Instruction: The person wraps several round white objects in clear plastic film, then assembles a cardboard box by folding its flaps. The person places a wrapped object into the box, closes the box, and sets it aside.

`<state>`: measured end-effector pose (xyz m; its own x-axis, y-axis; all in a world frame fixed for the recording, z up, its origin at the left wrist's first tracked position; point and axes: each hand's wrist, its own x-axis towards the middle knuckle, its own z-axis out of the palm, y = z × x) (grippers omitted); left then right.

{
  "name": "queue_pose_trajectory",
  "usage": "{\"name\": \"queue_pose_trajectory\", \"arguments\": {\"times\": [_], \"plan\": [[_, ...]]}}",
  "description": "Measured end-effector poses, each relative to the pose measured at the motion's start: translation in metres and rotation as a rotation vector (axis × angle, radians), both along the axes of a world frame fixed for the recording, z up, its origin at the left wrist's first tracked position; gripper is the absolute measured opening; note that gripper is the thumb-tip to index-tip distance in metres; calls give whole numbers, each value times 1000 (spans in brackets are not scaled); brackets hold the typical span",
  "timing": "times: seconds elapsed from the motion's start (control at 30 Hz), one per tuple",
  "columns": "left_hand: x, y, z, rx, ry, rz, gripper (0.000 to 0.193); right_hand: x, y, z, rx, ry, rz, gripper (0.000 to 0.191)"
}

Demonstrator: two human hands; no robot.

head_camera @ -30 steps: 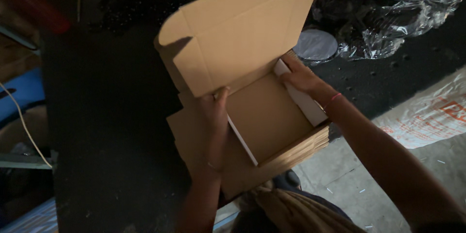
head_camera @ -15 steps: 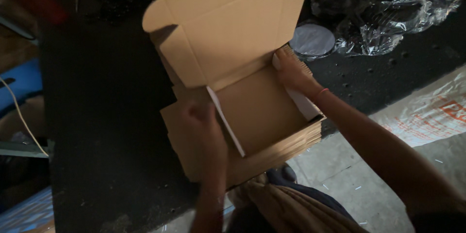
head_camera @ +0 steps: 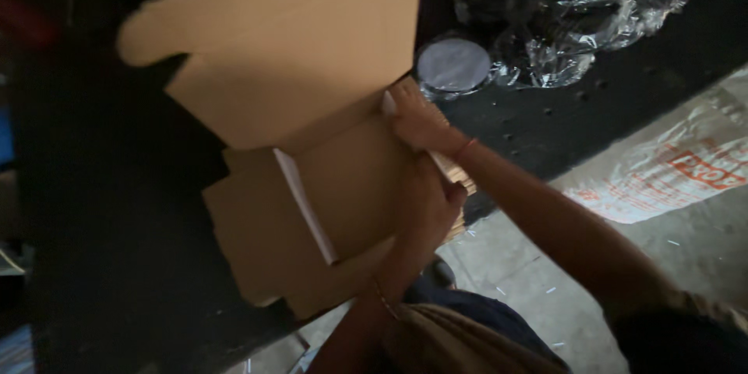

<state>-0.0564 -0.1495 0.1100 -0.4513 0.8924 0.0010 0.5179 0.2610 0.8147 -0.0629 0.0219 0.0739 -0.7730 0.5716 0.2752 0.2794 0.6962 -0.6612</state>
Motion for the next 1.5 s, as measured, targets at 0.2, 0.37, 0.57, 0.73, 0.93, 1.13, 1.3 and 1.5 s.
{"name": "queue_pose_trajectory", "arguments": {"times": [0.2,0.37,0.57,0.73,0.93,1.13,1.3,1.5], "plan": [[6,4,-24,371,-72,42,67,66,86,-6,-525,185,155,53],[9,7,-32,300,-70,102,73,82,116,-36,605,-152,-14,47],[14,8,-19,163,-6,164,67,76,114,-32,997,-437,19,57],[20,6,-6,86,39,186,63,63,102,-14,1091,-764,50,91],[18,5,-9,127,81,139,60,52,114,-27,1301,-529,-83,61],[22,9,-10,73,43,187,36,71,156,2,725,-621,-280,40],[30,3,-6,225,78,258,34,152,115,73,-39,102,-310,50],[51,2,-12,32,450,175,38,138,10,126,-563,257,-43,63]]}}
